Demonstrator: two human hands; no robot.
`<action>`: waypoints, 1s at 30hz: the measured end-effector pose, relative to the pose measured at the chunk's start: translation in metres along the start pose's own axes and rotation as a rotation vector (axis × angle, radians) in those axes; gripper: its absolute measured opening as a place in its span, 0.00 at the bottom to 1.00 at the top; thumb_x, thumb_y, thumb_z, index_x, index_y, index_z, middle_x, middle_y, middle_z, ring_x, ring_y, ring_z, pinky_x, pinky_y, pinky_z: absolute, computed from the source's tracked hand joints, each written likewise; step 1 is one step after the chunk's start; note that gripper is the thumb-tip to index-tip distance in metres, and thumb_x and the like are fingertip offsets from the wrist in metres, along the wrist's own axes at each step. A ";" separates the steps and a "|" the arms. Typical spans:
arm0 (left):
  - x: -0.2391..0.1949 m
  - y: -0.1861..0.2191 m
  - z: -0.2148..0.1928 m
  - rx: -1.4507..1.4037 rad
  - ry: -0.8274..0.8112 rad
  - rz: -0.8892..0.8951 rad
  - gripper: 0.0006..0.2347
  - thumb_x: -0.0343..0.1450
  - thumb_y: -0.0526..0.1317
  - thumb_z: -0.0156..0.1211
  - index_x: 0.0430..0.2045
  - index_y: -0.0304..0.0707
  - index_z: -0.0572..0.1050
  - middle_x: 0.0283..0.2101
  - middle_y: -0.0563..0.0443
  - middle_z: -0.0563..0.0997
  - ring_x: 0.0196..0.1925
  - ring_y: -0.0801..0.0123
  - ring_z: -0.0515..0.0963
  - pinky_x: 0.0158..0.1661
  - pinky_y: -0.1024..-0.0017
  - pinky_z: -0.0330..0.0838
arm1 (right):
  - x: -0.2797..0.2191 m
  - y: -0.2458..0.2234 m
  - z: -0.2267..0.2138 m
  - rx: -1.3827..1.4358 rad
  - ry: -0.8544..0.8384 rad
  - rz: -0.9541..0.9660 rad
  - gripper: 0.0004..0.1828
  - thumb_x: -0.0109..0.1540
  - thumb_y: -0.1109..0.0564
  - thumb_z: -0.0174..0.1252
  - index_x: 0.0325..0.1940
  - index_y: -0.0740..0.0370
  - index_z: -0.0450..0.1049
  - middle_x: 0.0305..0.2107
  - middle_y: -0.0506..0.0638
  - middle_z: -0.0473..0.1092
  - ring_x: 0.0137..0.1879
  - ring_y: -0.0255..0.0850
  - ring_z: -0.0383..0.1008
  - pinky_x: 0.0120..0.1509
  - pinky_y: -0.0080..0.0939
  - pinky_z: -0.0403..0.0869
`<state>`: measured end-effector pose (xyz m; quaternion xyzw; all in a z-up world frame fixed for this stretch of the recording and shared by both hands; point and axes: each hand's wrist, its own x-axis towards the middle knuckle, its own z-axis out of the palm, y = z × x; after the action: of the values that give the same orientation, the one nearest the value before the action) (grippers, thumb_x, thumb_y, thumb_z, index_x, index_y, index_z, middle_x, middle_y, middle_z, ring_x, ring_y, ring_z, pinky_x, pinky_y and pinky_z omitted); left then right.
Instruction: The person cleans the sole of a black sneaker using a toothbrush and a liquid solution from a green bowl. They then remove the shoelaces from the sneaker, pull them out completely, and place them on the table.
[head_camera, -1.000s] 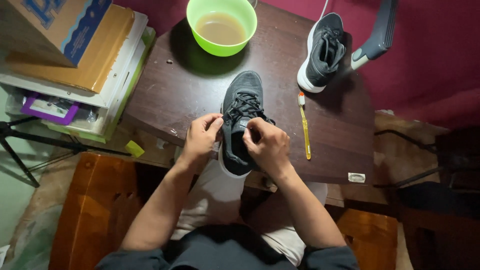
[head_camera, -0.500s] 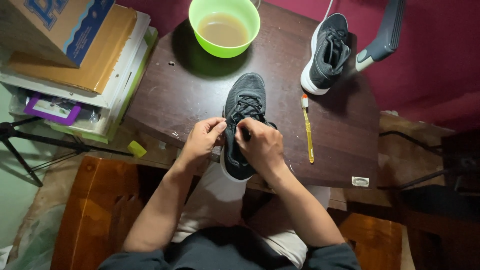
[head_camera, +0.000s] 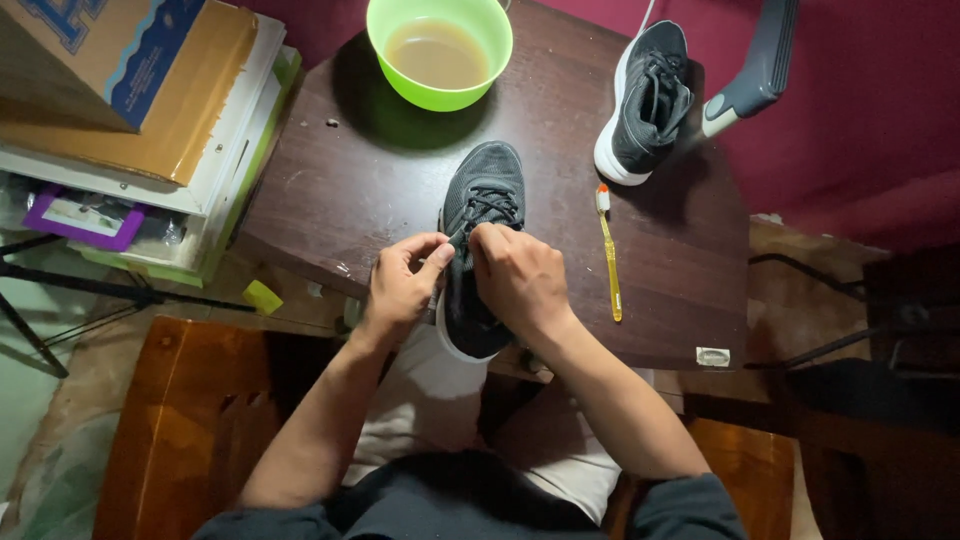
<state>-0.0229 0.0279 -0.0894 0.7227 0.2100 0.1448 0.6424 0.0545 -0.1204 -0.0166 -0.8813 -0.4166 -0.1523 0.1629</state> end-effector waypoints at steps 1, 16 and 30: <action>0.001 -0.001 0.001 0.001 0.006 0.000 0.07 0.73 0.44 0.64 0.38 0.44 0.84 0.29 0.51 0.85 0.23 0.72 0.83 0.29 0.71 0.78 | 0.000 0.000 0.002 -0.080 0.028 -0.021 0.05 0.64 0.50 0.53 0.32 0.43 0.69 0.20 0.42 0.68 0.30 0.44 0.77 0.31 0.43 0.76; -0.010 0.010 0.005 0.032 0.094 0.094 0.08 0.69 0.41 0.71 0.38 0.43 0.83 0.30 0.52 0.84 0.26 0.72 0.83 0.26 0.73 0.78 | 0.005 0.002 -0.002 0.143 -0.070 0.036 0.02 0.62 0.54 0.56 0.37 0.45 0.70 0.25 0.48 0.71 0.35 0.53 0.79 0.35 0.54 0.77; -0.007 0.026 -0.007 0.007 0.049 0.232 0.06 0.72 0.38 0.65 0.40 0.46 0.85 0.34 0.48 0.86 0.34 0.62 0.86 0.33 0.65 0.81 | -0.003 0.008 0.010 0.120 -0.129 0.052 0.01 0.65 0.54 0.53 0.39 0.47 0.68 0.27 0.47 0.68 0.38 0.50 0.77 0.39 0.49 0.77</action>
<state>-0.0295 0.0277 -0.0626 0.7406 0.1411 0.2350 0.6136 0.0605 -0.1234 -0.0284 -0.8884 -0.4118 -0.0655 0.1922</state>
